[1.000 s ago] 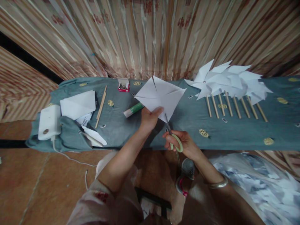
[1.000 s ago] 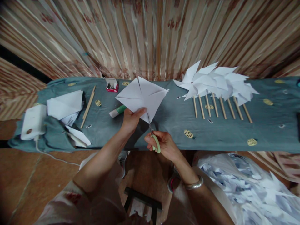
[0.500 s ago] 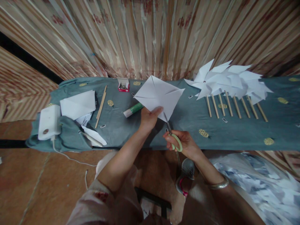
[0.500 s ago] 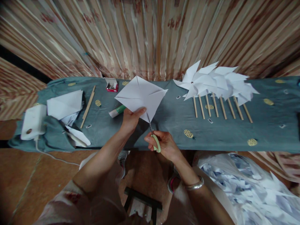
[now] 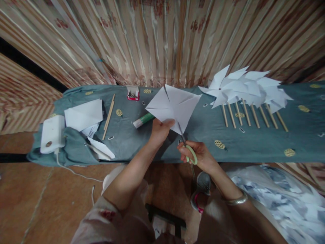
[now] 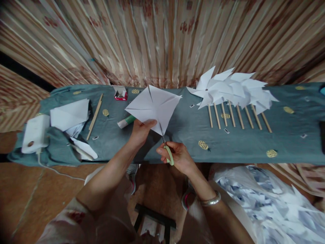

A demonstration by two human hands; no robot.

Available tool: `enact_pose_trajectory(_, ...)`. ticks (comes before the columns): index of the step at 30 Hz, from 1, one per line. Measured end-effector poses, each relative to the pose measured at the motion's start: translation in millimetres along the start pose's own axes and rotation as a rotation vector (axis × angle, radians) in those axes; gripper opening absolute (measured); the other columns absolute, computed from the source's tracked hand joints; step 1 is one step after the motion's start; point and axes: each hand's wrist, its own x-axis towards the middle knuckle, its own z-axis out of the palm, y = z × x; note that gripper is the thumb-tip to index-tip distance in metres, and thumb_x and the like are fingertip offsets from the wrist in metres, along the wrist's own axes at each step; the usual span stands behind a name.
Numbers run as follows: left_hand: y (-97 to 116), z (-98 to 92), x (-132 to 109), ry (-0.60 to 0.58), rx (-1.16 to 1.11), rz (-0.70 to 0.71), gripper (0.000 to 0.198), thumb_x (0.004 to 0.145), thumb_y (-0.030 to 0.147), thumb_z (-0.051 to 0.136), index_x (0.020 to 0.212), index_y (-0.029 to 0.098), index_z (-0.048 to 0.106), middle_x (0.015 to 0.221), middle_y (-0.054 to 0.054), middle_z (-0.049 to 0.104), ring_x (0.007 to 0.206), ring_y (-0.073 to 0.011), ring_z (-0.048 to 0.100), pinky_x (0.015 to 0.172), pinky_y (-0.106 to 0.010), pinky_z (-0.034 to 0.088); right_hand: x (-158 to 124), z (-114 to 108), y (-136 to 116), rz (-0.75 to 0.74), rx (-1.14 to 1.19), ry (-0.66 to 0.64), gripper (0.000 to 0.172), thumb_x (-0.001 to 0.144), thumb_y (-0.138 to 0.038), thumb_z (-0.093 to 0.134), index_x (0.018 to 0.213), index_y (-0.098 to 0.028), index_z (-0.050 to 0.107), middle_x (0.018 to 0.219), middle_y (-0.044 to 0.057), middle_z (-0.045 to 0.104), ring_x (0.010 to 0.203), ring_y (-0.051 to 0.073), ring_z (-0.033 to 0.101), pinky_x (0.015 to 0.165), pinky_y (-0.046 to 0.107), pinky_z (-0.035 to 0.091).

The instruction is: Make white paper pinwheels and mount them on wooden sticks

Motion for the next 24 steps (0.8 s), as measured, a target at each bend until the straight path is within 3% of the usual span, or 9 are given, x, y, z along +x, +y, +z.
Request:
enact_pose_trajectory(5,2.5,3.0,-4.5,-0.003,0.028,-0.056,0.018,0.059,0.026,0.072,0.072,0.018,0.063,0.072,-0.003,0.067,0.068,-0.0208,0.061,0.071,-0.036,0.05,0.0,-0.1,-1.7,-0.008,0.017,0.015,0.044,0.057,-0.057,0.081,0.072,-0.017,0.067,0.052,-0.002,0.061,0.045,0.01,0.055,0.042,0.02,0.043)
enact_pose_trajectory(15,2.7,0.5,-3.6,-0.027,-0.029,-0.017,0.018,0.061,0.02,0.073,0.076,0.017,0.063,0.074,-0.002,0.068,0.071,-0.0197,0.063,0.074,-0.035,0.051,1.6,-1.2,4.3,-0.028,0.022,0.022,0.042,0.058,-0.055,0.081,0.07,-0.017,0.067,0.049,-0.003,0.058,0.042,0.009,0.052,0.04,0.021,0.041)
enact_pose_trajectory(24,5.6,4.0,-9.9,-0.077,-0.013,-0.084,0.022,0.058,0.026,0.074,0.077,0.019,0.065,0.078,-0.003,0.07,0.076,-0.0233,0.065,0.078,-0.038,0.051,0.7,-2.8,0.2,-0.051,-0.015,0.038,0.045,0.059,-0.059,0.079,0.071,-0.018,0.066,0.052,-0.002,0.061,0.044,0.009,0.054,0.041,0.021,0.042)
